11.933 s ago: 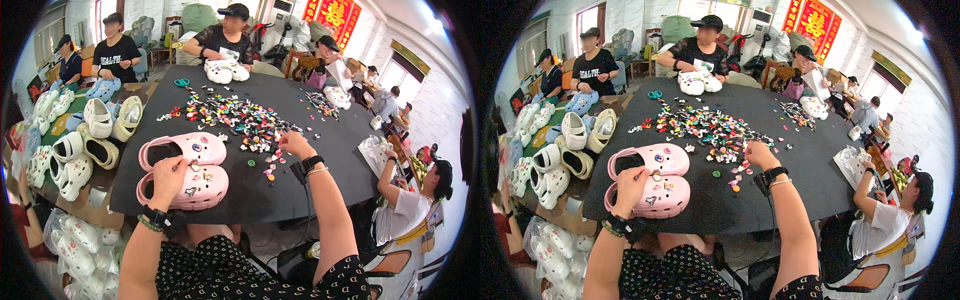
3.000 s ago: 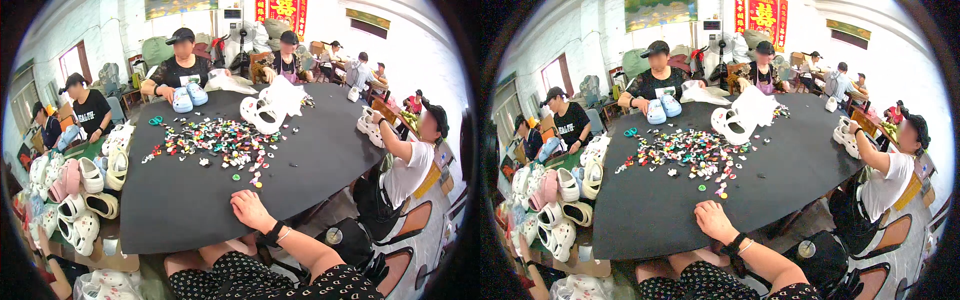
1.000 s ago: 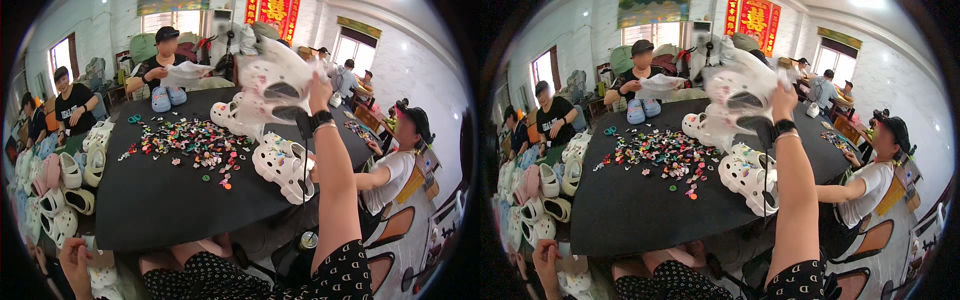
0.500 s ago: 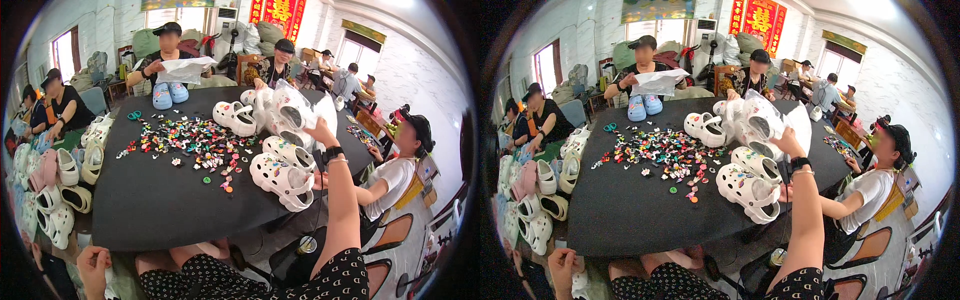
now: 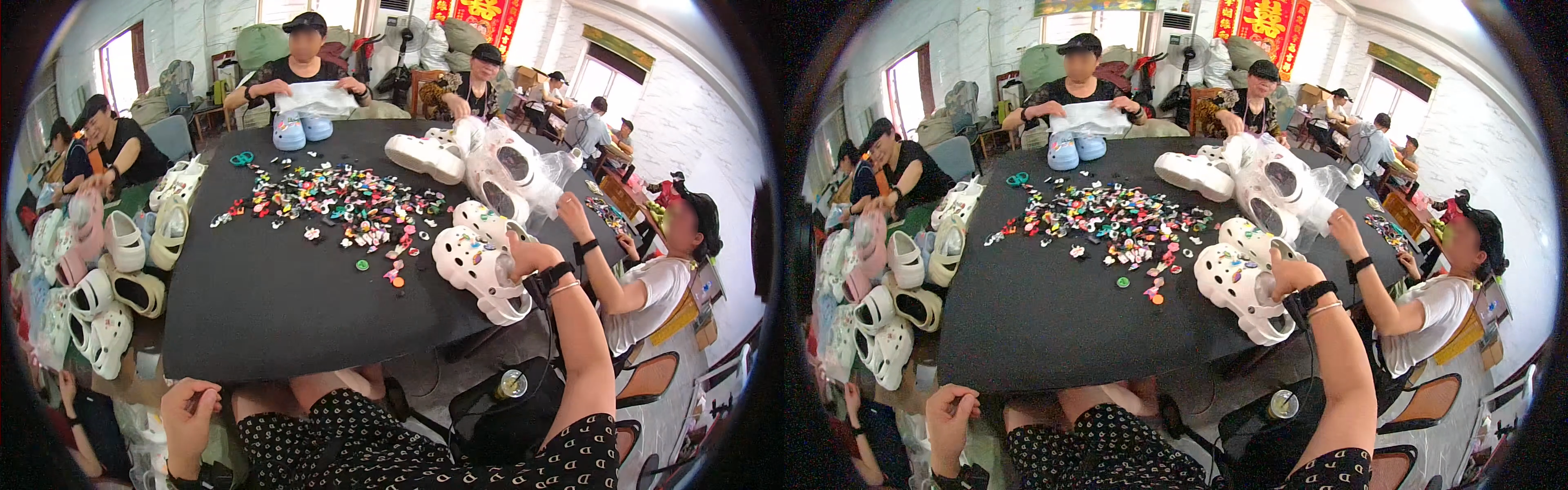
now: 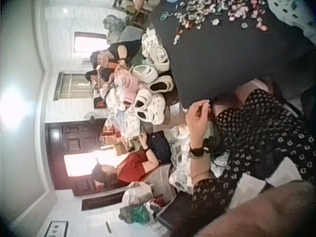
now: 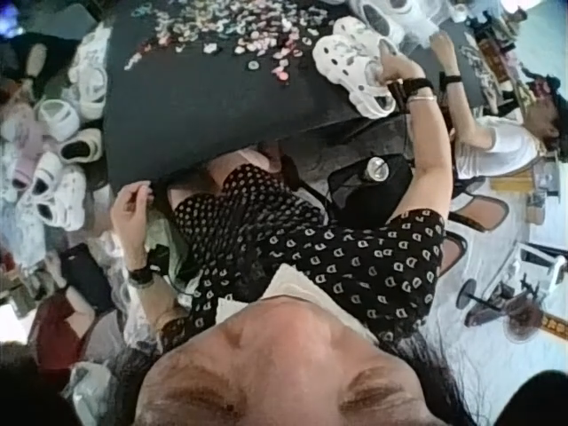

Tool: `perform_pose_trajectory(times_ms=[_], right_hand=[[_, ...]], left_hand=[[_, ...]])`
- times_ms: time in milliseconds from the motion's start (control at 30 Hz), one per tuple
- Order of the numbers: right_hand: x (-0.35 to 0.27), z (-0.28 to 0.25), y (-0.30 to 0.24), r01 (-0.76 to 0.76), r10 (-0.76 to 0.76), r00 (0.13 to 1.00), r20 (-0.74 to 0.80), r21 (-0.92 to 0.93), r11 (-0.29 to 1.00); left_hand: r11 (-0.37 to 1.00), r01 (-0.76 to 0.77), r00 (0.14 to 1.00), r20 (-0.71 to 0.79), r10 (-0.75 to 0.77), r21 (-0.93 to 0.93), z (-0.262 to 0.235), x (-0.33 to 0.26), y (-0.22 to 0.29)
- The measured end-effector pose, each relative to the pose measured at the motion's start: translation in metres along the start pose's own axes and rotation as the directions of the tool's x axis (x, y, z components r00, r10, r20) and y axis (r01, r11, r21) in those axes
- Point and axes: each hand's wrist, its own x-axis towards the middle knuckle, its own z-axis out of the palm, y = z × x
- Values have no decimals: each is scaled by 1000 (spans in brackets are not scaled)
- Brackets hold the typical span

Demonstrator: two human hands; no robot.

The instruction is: Workers are manually attaching decorative charms into the ventilation holes of plastic clogs at a large workshop table.

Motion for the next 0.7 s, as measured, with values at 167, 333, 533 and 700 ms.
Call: perform_pose_trajectory(times_ms=[167,333,533,700], right_hand=[[-6,14,-17,28,9,955,-298,120,992],[-21,25,-41,110,18,846,-533,207,972],[-58,-35,-108,360,-95,737,-669,270,893],[-75,-73,-234,459,-263,722,-639,158,874]], left_hand=[[998,42,998,-37,-44,-52,-13,-12,-20],[998,15,998,-60,-19,-62,-24,-20,-25],[995,-86,996,-28,85,-43,-27,-21,-11],[967,-240,946,-204,252,82,-33,-39,33]])
